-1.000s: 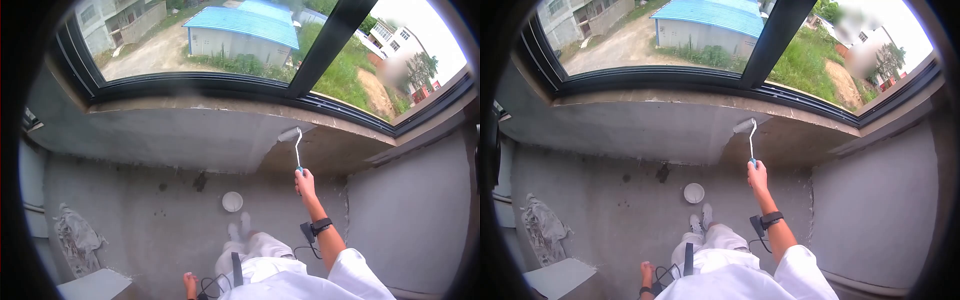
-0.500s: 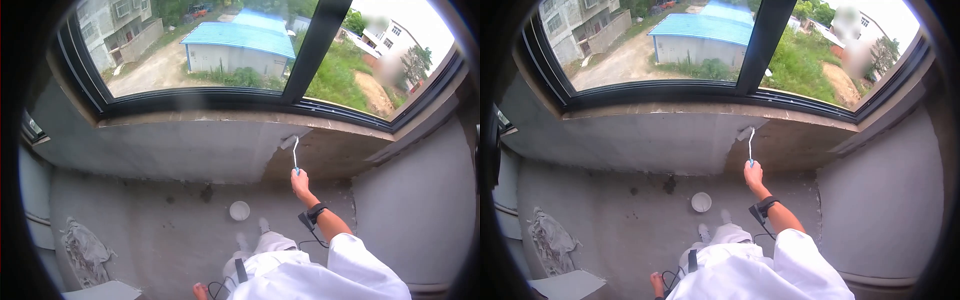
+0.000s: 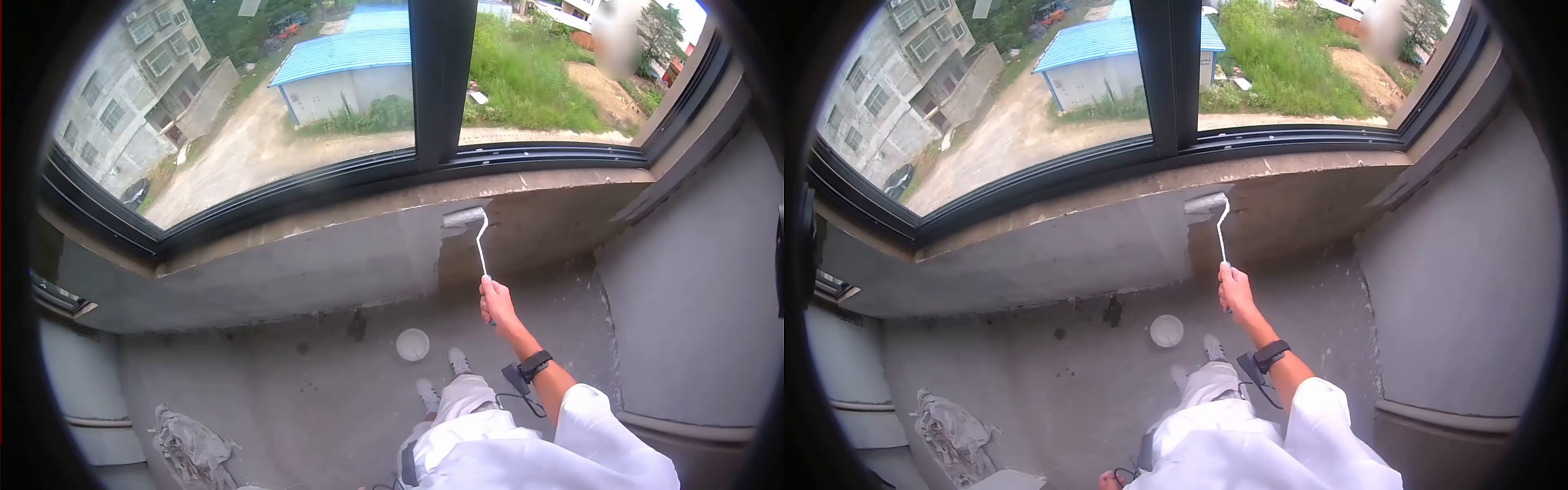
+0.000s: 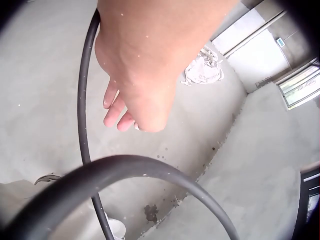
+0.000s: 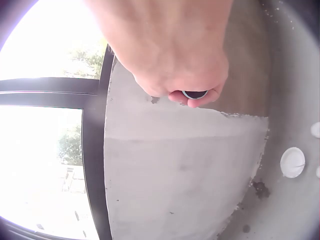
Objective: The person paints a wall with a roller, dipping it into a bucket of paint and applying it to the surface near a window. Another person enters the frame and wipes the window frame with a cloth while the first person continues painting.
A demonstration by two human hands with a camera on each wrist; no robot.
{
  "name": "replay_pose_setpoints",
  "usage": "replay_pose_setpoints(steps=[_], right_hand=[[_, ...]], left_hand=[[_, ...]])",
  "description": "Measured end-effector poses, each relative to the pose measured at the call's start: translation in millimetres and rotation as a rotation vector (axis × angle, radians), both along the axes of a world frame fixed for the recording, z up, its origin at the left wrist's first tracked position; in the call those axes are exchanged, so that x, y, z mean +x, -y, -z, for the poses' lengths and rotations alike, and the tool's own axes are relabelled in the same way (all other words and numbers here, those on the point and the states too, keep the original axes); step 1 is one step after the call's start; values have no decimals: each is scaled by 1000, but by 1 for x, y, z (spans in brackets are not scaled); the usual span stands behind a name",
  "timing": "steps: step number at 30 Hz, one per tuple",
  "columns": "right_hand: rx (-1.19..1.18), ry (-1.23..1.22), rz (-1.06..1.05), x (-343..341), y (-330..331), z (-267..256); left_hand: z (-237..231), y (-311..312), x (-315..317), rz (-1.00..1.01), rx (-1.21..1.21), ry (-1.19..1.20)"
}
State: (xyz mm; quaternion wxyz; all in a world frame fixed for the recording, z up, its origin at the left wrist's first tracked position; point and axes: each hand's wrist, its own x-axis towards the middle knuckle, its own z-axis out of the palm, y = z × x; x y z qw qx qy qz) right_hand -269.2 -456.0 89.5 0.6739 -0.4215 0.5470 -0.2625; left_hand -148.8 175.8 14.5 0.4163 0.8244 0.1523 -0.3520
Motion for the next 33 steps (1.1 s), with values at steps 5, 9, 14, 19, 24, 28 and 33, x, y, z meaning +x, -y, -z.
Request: replay_pose_setpoints(steps=[5,9,14,19,24,28,33], right_hand=[[123,23,-55,-13,17,0],[159,-19,-104,-25,29,10],[206,-6,-153,-39,51,34],[215,35,-105,-36,45,46],[-28,-196,-188,-46,49,32],[-241,-443,-263,-55,55,27],[-215,-510,-281,-52,48,26]], left_hand=[[64,-4,41,-8,63,14],[71,18,62,61,5,72],[66,38,83,229,70,107],[39,62,84,294,216,85],[28,77,68,216,132,138],[16,110,42,147,143,93],[25,136,25,154,86,93]])
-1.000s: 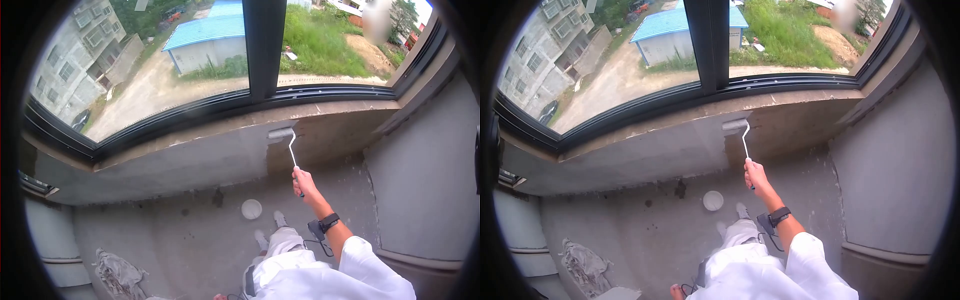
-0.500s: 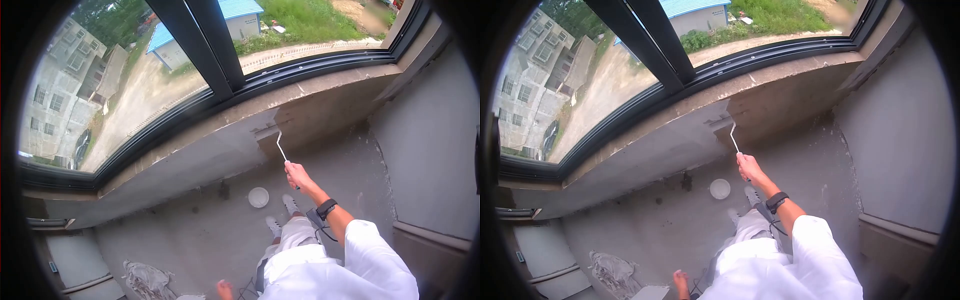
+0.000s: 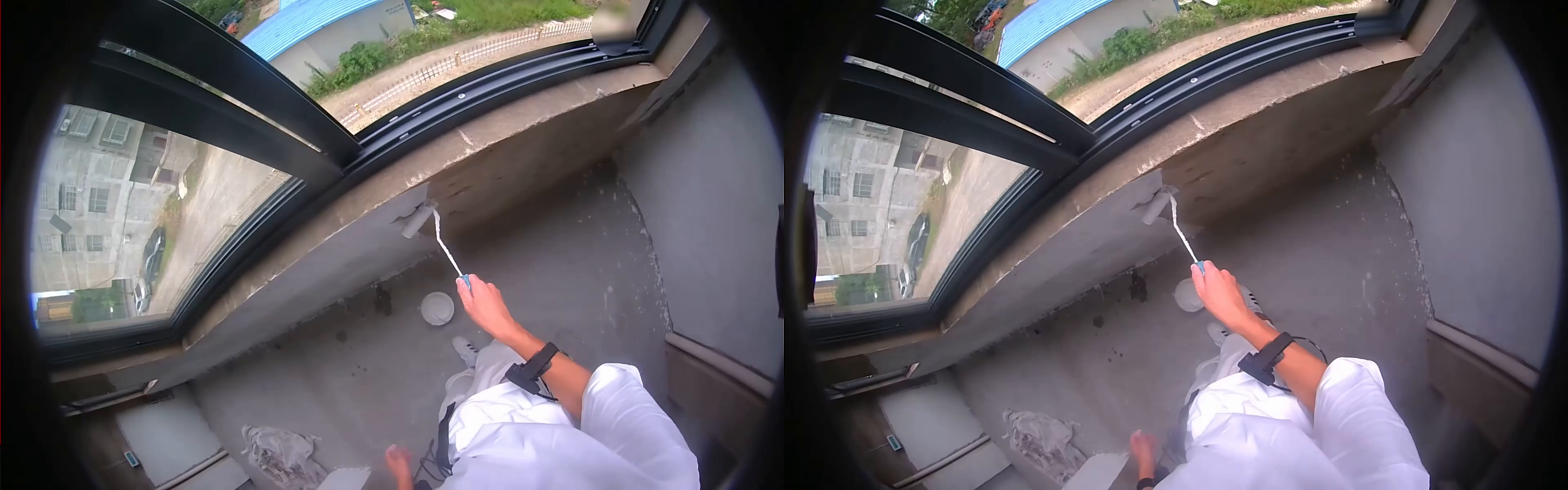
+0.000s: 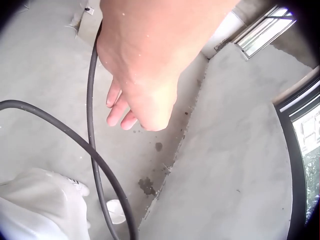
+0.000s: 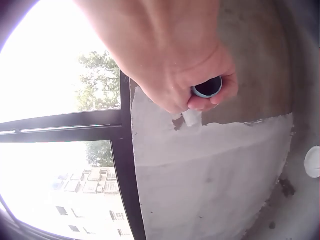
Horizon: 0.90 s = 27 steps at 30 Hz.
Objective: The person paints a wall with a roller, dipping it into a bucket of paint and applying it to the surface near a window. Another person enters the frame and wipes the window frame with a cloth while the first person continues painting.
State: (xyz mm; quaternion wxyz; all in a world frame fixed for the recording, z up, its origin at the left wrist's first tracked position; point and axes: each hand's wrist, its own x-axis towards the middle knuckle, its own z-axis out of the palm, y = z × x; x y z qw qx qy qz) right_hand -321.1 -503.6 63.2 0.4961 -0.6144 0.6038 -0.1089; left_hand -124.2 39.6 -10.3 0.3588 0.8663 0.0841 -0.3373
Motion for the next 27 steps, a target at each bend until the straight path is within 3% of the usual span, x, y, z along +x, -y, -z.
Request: replay_pose_setpoints(steps=[7,11,14,17,20,27], right_hand=[[-227,-69,18,-30,1,23],[-238,-88,40,-48,14,11],[-229,90,125,-44,14,21],[-48,265,195,-36,12,30],[-138,166,139,-22,8,34],[-117,166,257,-37,13,27]], left_hand=[[-18,42,20,39,-9,53],[-15,40,24,18,-23,69],[-13,31,21,73,38,33],[-13,26,12,-8,38,6],[-12,21,10,-100,20,-7],[-22,24,19,-14,31,-11]])
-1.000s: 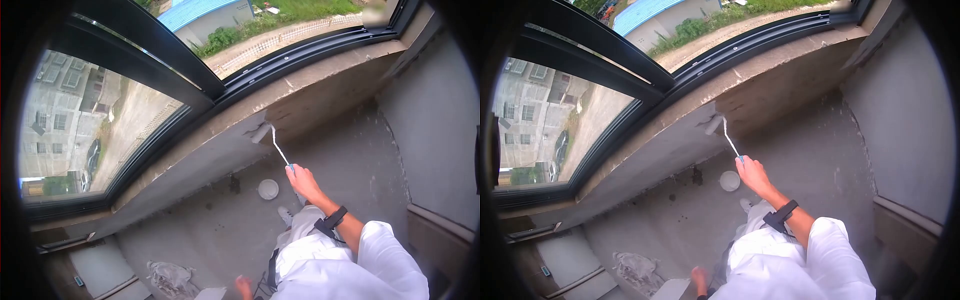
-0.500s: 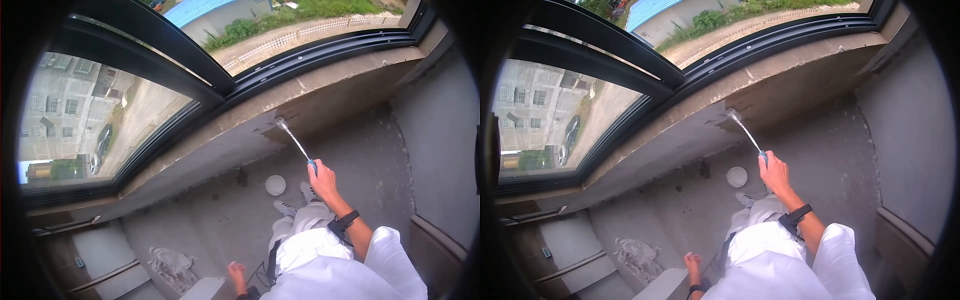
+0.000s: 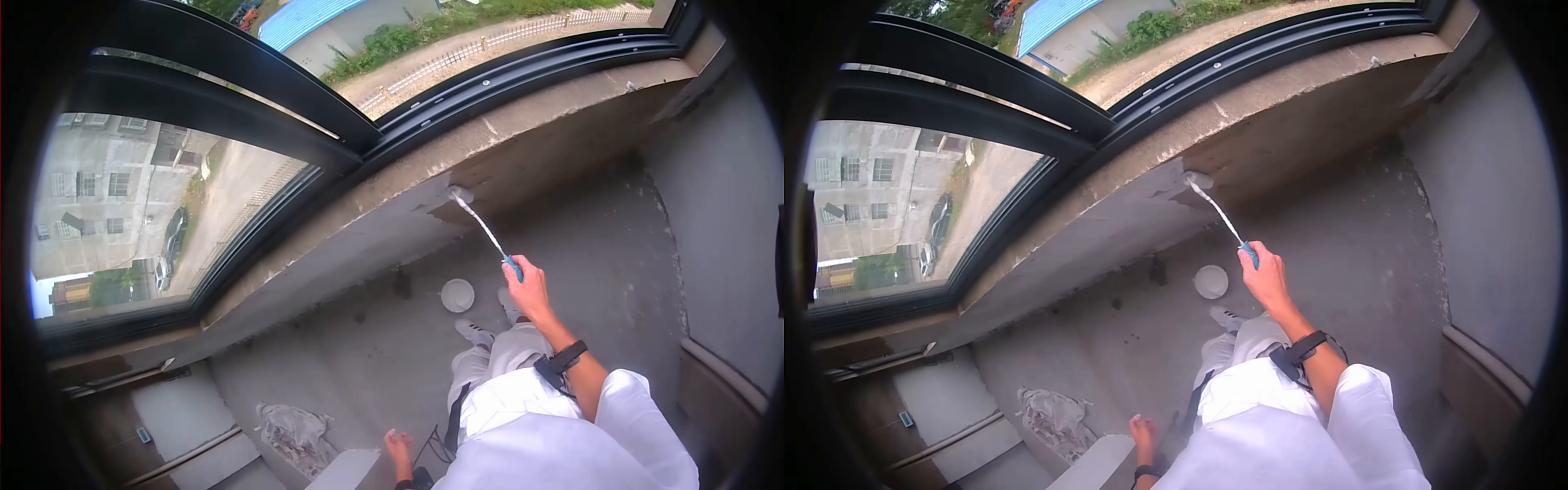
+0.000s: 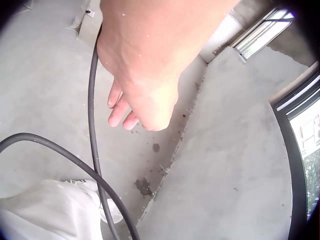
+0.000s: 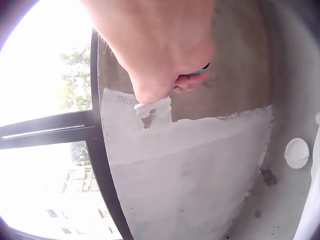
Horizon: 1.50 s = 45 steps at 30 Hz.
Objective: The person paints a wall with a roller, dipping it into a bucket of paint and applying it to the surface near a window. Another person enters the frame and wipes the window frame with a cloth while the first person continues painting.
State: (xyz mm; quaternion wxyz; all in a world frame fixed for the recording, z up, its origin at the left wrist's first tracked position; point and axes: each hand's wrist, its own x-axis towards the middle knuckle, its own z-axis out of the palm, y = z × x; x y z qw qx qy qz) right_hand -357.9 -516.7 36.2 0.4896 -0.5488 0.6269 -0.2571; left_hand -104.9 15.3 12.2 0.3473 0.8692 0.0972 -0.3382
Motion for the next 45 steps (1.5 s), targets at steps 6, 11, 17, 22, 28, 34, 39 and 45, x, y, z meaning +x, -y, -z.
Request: replay_pose_setpoints(steps=[6,11,17,22,28,34,39,45], right_hand=[[-16,-79,-170,16,5,8],[-8,-13,-117,26,-2,10],[61,-11,-49,3,5,-12],[34,-31,-78,15,-1,-1],[41,10,-57,11,0,1],[31,-85,-118,11,-1,-8],[-4,-108,-131,8,-6,-11],[18,-136,-291,-4,-9,-25]], left_hand=[[3,14,8,51,-29,38],[1,19,11,47,-37,24],[-7,7,-6,-17,-51,47],[-6,6,-29,4,45,-34],[-4,3,-27,-41,9,-31],[3,18,-7,59,-54,42],[12,25,-5,72,-62,54],[5,10,-25,2,-54,60]])
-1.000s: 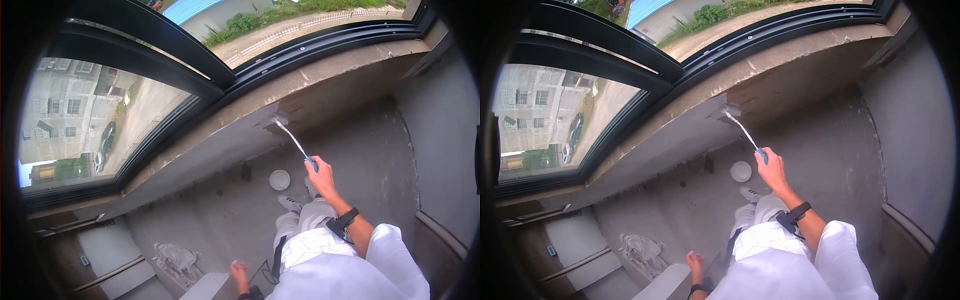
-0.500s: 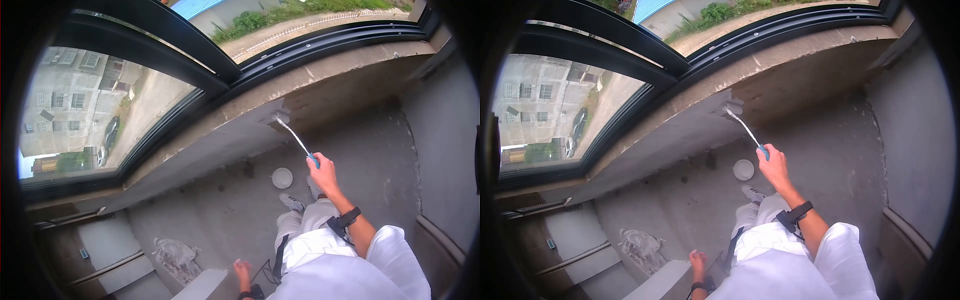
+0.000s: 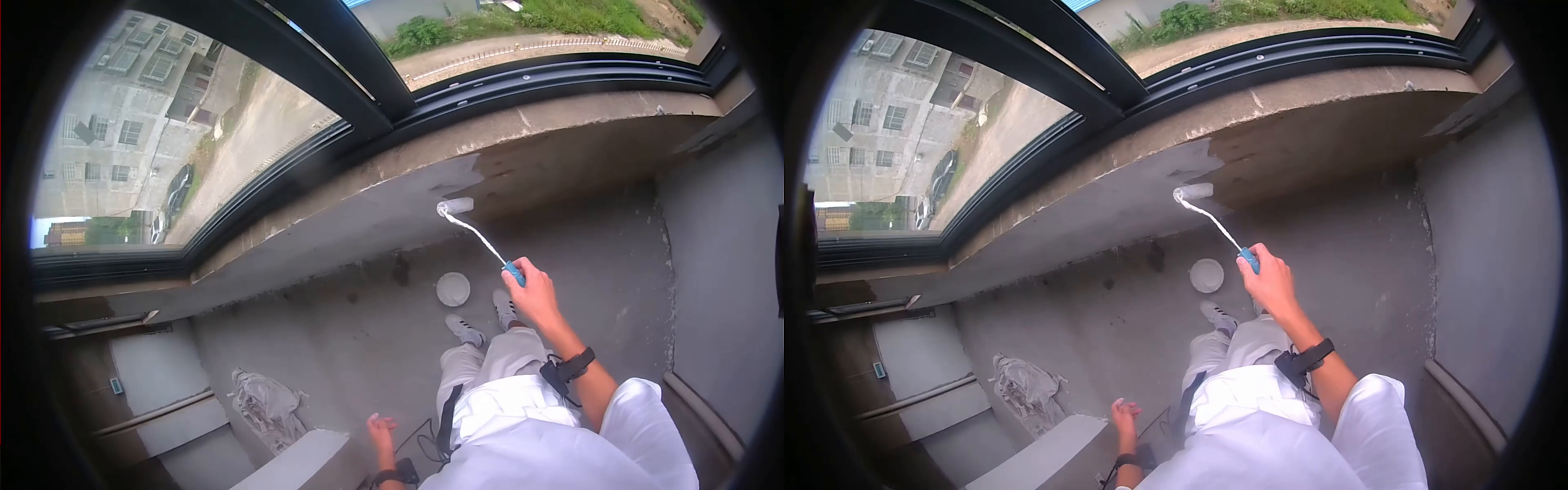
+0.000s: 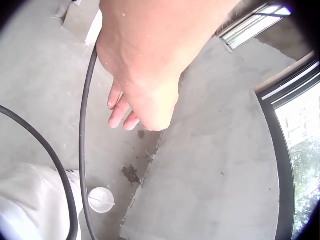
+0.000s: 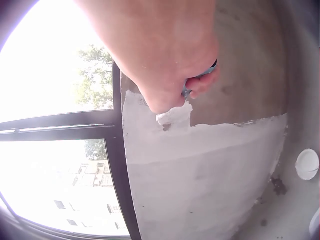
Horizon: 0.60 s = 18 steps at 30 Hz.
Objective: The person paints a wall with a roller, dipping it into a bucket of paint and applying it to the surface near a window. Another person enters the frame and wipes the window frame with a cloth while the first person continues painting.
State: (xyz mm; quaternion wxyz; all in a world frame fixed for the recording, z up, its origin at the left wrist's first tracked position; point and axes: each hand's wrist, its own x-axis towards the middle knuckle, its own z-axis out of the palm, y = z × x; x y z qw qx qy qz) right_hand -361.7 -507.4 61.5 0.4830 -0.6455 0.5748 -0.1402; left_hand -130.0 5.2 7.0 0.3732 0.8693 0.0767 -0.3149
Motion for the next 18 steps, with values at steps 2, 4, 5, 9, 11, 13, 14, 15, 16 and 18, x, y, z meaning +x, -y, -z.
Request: replay_pose_setpoints(steps=[2,4,5,9,11,13,14,15,16,18], right_hand=[[23,115,-20,-1,-10,13],[440,207,-28,5,-2,-20],[463,170,-34,9,-2,-28],[260,61,-41,7,-17,-28],[191,31,-35,3,-20,-38],[127,37,-8,2,-21,-45],[98,55,16,2,-21,-46],[68,75,36,5,-19,-52],[57,85,48,12,-18,-61],[29,107,71,34,-17,-88]], left_hand=[[9,-17,-7,-50,16,-7],[17,-32,-17,-113,6,-28],[21,-36,-22,-153,9,-25],[39,-52,-37,-285,-48,-34],[49,-54,-46,-332,-30,-48],[65,-58,-52,-367,-25,-68],[72,-59,-55,-380,-28,-84],[80,-62,-59,-395,-32,-100],[88,-65,-63,-418,-58,-111],[107,-69,-70,-463,-112,-133]])
